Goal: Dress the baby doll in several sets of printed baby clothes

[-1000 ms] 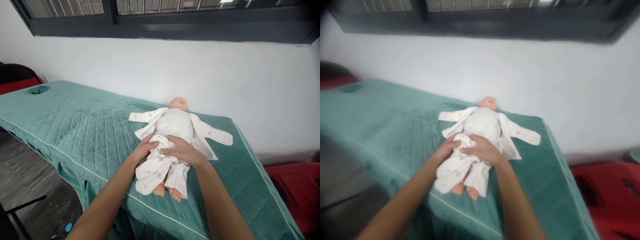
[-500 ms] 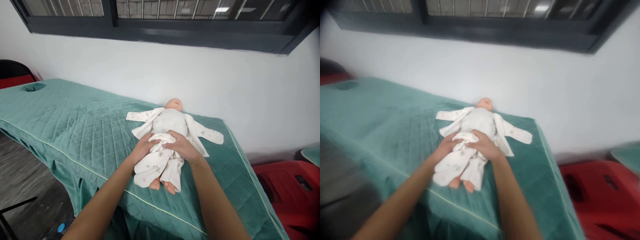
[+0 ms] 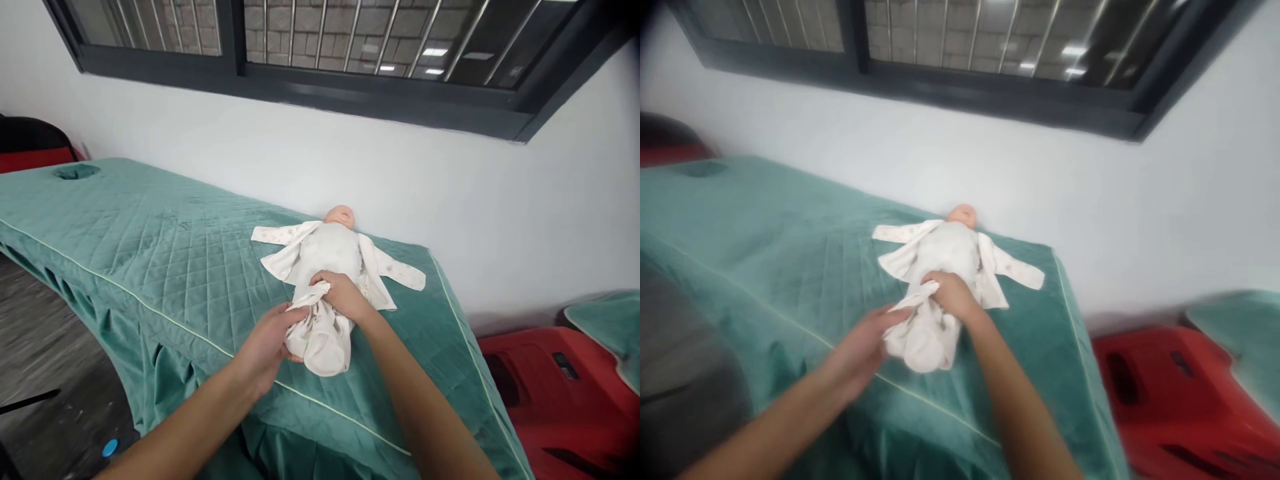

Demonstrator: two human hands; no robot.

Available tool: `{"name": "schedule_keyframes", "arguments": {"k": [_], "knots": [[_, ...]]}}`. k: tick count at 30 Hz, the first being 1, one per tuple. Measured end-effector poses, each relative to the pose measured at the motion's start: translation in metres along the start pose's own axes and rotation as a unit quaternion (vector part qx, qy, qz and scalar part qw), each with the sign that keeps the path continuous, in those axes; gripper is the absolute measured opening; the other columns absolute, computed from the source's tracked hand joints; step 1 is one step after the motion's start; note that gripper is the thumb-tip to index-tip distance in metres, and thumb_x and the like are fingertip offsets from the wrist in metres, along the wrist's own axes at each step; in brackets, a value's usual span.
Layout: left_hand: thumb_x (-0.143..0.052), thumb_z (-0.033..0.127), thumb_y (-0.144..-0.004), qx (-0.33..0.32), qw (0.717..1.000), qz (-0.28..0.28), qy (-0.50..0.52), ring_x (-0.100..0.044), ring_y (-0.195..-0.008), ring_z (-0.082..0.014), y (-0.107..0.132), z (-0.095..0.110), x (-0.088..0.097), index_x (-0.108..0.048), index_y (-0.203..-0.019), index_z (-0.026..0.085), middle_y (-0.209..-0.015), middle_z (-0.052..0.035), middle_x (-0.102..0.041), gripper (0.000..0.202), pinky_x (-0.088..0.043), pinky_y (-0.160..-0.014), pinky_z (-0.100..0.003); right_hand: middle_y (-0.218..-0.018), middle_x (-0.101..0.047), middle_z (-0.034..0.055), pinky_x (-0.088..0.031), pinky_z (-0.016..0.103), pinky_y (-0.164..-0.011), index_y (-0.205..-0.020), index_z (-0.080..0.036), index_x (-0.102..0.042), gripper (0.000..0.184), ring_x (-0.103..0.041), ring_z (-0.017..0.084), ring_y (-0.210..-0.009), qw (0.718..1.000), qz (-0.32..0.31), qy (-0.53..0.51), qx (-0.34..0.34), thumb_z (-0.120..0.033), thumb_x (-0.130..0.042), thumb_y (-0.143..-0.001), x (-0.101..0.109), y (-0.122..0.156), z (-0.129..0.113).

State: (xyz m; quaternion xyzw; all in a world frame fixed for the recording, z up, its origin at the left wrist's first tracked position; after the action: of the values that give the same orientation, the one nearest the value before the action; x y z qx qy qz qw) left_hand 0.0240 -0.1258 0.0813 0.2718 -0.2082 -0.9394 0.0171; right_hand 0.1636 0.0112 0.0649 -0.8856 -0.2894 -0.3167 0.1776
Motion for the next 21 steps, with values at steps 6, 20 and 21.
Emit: {"name": "schedule_keyframes", "arguments": {"k": [6, 20, 21], "knots": [[-0.077, 0.039, -0.071, 0.004, 0.994, 0.056, 0.093, -0.066, -0.088, -0.0228, 0.039, -0.029, -0.012, -0.071, -0.101, 0.017, -0.100, -0.0101, -0.071, 0.037, -0.051, -0.076, -0.031, -0.081, -0.074, 0.0026, -0.043, 0.025, -0.068, -0.079, -0.018, -0.071, 0.021, -0.064, 0.017, -0.075, 0.993, -0.070, 0.097, 0.016, -0.009, -0.054, -0.072, -0.004, 0.003, 0.003], [-0.071, 0.054, -0.074, -0.123, 0.970, 0.165, -0.129, -0.038, -0.047, -0.0074, 0.023, -0.065, 0.069, -0.062, -0.083, 0.016, -0.062, 0.0041, -0.050, 0.040, -0.031, -0.041, -0.020, -0.086, -0.074, 0.0023, -0.040, 0.026, -0.067, -0.078, -0.021, -0.075, 0.008, -0.065, 0.020, -0.080, 0.985, -0.107, 0.130, 0.028, -0.025, -0.068, -0.077, -0.009, 0.005, 0.000], [-0.070, 0.055, -0.075, -0.120, 0.970, 0.159, -0.140, -0.037, -0.046, -0.0071, 0.019, -0.063, 0.071, -0.061, -0.084, 0.016, -0.062, 0.0046, -0.049, 0.040, -0.030, -0.040, -0.020, -0.085, -0.073, 0.0024, -0.040, 0.027, -0.067, -0.077, -0.021, -0.074, 0.007, -0.065, 0.020, -0.080, 0.986, -0.104, 0.130, 0.029, -0.025, -0.068, -0.077, -0.009, 0.006, -0.001]]}}
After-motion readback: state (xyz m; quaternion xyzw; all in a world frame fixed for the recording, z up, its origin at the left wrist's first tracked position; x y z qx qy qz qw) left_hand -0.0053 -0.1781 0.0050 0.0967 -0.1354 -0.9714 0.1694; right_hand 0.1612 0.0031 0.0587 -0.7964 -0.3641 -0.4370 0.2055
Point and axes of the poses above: each hand's wrist, its own y-axis away from the middle knuckle, its own x-axis out of the back of the hand, z = x × y, the point moved 2 cm from there along -y, towards the middle knuckle
